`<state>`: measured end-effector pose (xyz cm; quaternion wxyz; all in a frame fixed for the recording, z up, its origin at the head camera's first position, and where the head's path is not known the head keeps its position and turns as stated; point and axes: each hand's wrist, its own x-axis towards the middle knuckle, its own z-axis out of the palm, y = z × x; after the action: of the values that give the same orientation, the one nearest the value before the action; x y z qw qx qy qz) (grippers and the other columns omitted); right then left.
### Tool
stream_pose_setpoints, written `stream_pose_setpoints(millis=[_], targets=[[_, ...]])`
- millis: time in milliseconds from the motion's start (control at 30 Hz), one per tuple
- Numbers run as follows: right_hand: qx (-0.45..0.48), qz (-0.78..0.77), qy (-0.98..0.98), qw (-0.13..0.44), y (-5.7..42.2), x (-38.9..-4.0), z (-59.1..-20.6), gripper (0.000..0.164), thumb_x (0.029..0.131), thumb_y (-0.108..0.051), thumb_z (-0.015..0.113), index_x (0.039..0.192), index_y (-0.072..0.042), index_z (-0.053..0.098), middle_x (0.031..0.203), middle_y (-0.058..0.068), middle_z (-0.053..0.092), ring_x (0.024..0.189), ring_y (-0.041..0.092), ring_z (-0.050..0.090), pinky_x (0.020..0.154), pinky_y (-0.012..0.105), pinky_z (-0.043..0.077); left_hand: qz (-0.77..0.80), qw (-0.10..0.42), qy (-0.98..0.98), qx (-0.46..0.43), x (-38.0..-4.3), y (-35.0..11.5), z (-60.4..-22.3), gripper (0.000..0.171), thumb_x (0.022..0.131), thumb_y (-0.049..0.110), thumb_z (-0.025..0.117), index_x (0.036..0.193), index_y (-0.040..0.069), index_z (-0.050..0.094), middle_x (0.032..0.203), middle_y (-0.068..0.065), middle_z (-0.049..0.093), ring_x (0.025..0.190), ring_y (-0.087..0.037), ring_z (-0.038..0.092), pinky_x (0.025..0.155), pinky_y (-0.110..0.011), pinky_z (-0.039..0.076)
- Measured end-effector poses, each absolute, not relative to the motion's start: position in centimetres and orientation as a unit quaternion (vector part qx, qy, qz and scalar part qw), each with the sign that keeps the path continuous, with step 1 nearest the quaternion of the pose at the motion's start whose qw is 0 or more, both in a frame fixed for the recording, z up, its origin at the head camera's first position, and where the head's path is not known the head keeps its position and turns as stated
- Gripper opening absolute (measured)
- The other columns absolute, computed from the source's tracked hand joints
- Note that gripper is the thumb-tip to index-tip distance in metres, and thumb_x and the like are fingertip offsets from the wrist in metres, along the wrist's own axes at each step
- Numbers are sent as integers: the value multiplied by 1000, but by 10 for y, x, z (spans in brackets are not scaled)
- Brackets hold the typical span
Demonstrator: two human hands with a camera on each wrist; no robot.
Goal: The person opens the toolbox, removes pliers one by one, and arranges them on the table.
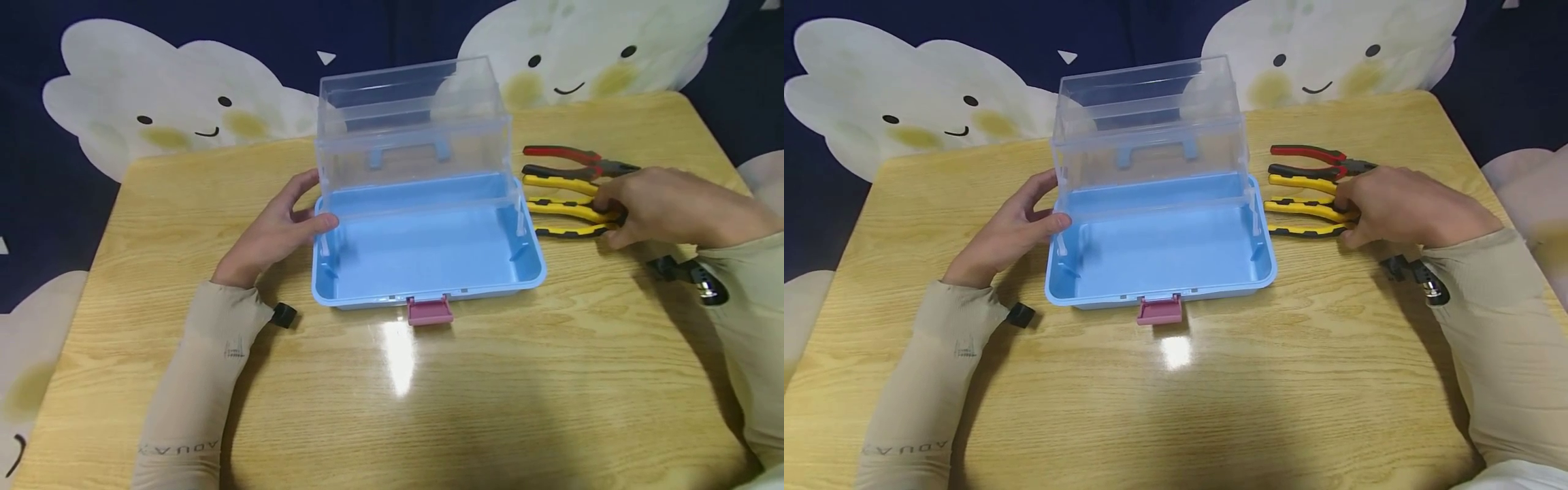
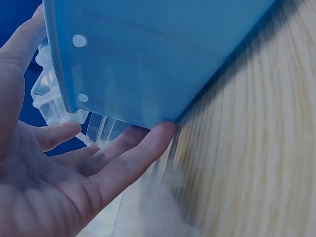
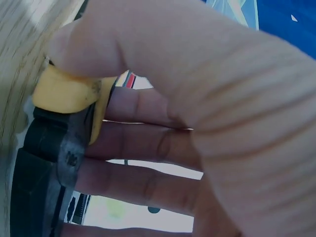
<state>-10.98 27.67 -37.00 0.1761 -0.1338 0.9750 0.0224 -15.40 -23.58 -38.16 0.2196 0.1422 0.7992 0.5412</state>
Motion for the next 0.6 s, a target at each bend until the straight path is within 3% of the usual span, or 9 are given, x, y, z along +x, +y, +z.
stream_pose_setpoints(millis=[233, 433, 600], targets=[[-143, 21, 973, 180, 274, -111, -368, 41, 71, -37, 92, 99, -16, 70, 85, -3, 65, 74, 18, 52, 63, 36, 41, 545, 215, 798, 143, -153, -239, -381, 80, 97, 33, 73, 161, 37, 27, 172, 12, 18, 148, -27, 49, 105, -46, 55], [-138, 19, 972, 188, 276, -111, -369, 42, 71, -35, 92, 100, -15, 70, 86, -2, 64, 76, 19, 53, 65, 36, 42, 548, 219, 794, 146, -152, -240, -379, 80, 97, 33, 73, 161, 38, 25, 172, 12, 17, 147, -25, 50, 102, -40, 57], [-125, 7, 972, 200, 280, -110, -375, 40, 73, -33, 90, 101, -12, 70, 86, 0, 65, 76, 19, 54, 66, 37, 43, 534, 227, 803, 138, -152, -239, -377, 84, 97, 37, 73, 163, 38, 22, 173, 14, 13, 150, -24, 46, 108, -46, 54]])
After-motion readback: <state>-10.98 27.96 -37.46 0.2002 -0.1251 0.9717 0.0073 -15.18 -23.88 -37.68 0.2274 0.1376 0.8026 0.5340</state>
